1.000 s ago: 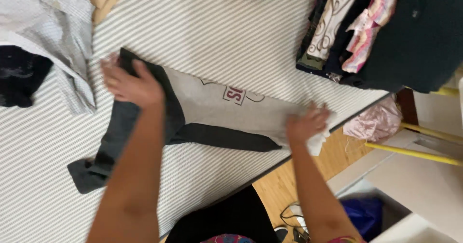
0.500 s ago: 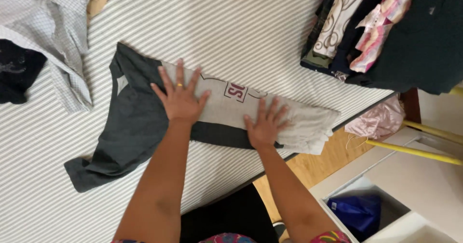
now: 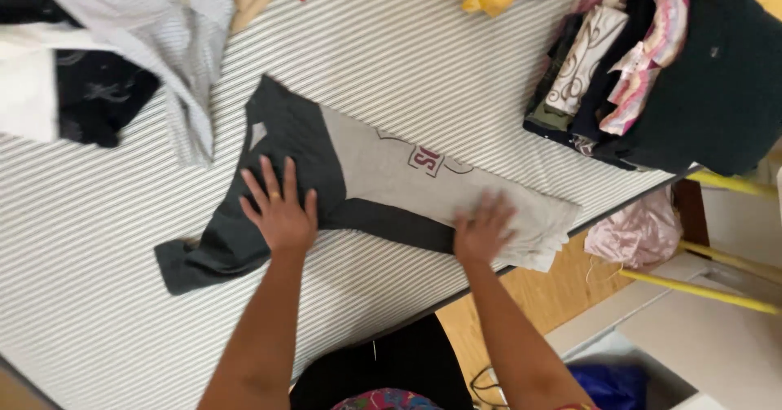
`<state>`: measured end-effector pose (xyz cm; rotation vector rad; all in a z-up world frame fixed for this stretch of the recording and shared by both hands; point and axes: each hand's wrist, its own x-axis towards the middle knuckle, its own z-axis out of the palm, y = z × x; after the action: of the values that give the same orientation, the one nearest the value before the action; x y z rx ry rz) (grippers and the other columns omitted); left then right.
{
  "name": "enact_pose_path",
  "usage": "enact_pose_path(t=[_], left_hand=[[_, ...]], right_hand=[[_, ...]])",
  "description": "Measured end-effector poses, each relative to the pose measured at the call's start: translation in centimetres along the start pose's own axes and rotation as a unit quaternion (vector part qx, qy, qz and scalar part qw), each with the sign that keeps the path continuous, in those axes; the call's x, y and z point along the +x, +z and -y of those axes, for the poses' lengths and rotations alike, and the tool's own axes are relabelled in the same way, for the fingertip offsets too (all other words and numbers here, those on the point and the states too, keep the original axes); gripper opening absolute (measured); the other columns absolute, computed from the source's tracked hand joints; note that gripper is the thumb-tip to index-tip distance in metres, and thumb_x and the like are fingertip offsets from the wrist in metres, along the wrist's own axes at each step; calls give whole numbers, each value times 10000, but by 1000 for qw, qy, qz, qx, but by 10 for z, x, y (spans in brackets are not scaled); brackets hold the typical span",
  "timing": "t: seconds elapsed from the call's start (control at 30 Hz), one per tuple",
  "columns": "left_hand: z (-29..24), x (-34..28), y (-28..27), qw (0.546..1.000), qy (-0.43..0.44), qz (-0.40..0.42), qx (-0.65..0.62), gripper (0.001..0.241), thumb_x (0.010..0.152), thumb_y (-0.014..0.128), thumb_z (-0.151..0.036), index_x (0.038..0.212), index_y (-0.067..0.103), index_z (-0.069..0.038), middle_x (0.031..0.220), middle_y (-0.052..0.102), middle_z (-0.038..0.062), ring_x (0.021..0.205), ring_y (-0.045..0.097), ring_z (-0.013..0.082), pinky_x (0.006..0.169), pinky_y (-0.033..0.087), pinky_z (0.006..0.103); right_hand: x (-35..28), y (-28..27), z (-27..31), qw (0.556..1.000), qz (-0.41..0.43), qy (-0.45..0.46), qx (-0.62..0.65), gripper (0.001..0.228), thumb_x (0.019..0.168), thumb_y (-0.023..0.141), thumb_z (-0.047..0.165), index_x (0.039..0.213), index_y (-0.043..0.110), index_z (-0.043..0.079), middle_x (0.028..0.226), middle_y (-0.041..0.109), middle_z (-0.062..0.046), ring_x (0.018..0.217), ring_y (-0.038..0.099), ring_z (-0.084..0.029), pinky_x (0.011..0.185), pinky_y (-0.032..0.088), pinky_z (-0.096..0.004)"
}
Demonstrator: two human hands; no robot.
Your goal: The person folds several garments on a striped mattress, including a black pair of pants, a grey t-shirt, a white checkered shirt, and a black top. They smooth each item, fold it into a compact rectangle, and place it on a growing stack to the right.
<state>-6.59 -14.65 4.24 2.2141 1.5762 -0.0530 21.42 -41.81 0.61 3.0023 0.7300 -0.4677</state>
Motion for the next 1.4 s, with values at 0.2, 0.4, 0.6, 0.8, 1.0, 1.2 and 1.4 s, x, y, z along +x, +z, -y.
enact_pose_path(t=[0.2, 0.4, 0.6, 0.8, 1.0, 1.2, 1.4], left_hand=[[32, -111, 0, 997, -67, 39, -18, 728, 957, 552, -509, 1615, 300, -324, 1733, 62, 63, 1571, 14, 435, 1169, 121, 710], [66, -143, -9, 990, -132, 28, -50, 723, 982, 515, -510, 1626, 278, -282, 1734, -14, 92, 1561, -58, 429, 1172, 104, 697], [113, -127, -33, 968, -239, -18, -75, 674, 1009, 526, -533, 1590, 349, -241, 1746, -24, 129, 1579, -50, 445, 1182, 139, 693], [186, -110, -29, 943, -307, -65, -111, 815, 934, 684, -424, 1611, 322, -150, 1709, 114, 149, 1537, 97, 437, 1147, 246, 662], [202, -95, -23, 894, -397, -46, -205, 817, 803, 855, -302, 1471, 416, -130, 1317, 616, 111, 1216, 552, 339, 1040, 398, 552], [108, -115, -89, 827, -296, -162, -450, 427, 888, 758, -131, 1291, 619, -105, 1037, 696, 108, 929, 698, 289, 840, 561, 404], [-20, -149, -135, 880, 35, -181, -438, 532, 921, 677, -62, 1434, 537, -95, 1317, 683, 163, 1133, 689, 363, 918, 563, 432]], right_hand=[[-95, -4, 124, 952, 114, -285, -4, 812, 940, 587, 555, 1630, 239, 306, 1721, 98, -121, 1559, 60, -455, 1154, 132, -731], [-148, -24, 186, 909, 214, -358, -1, 823, 953, 633, 419, 1634, 182, 320, 1725, 35, -94, 1569, 36, -431, 1172, 133, -696], [-163, -32, 241, 880, 255, -391, -85, 932, 929, 673, 299, 1647, 81, 338, 1735, -57, -57, 1587, 29, -380, 1209, 145, -640], [-161, -25, 264, 880, 259, -382, -110, 916, 941, 675, 293, 1641, 88, 349, 1729, -13, -60, 1583, 35, -370, 1210, 130, -643], [-179, -24, 279, 884, 281, -363, -91, 858, 944, 678, 306, 1631, 163, 303, 1720, 68, -96, 1575, 43, -378, 1217, 114, -635], [-194, -29, 287, 845, 329, -350, 236, 777, 901, 745, 306, 1565, 374, 152, 1582, 376, -158, 1487, 295, -340, 1203, 278, -453], [-145, -48, 226, 624, 381, -127, 670, 450, 1005, 706, 253, 1354, 577, 0, 1215, 634, -83, 1106, 577, -172, 942, 453, -310]])
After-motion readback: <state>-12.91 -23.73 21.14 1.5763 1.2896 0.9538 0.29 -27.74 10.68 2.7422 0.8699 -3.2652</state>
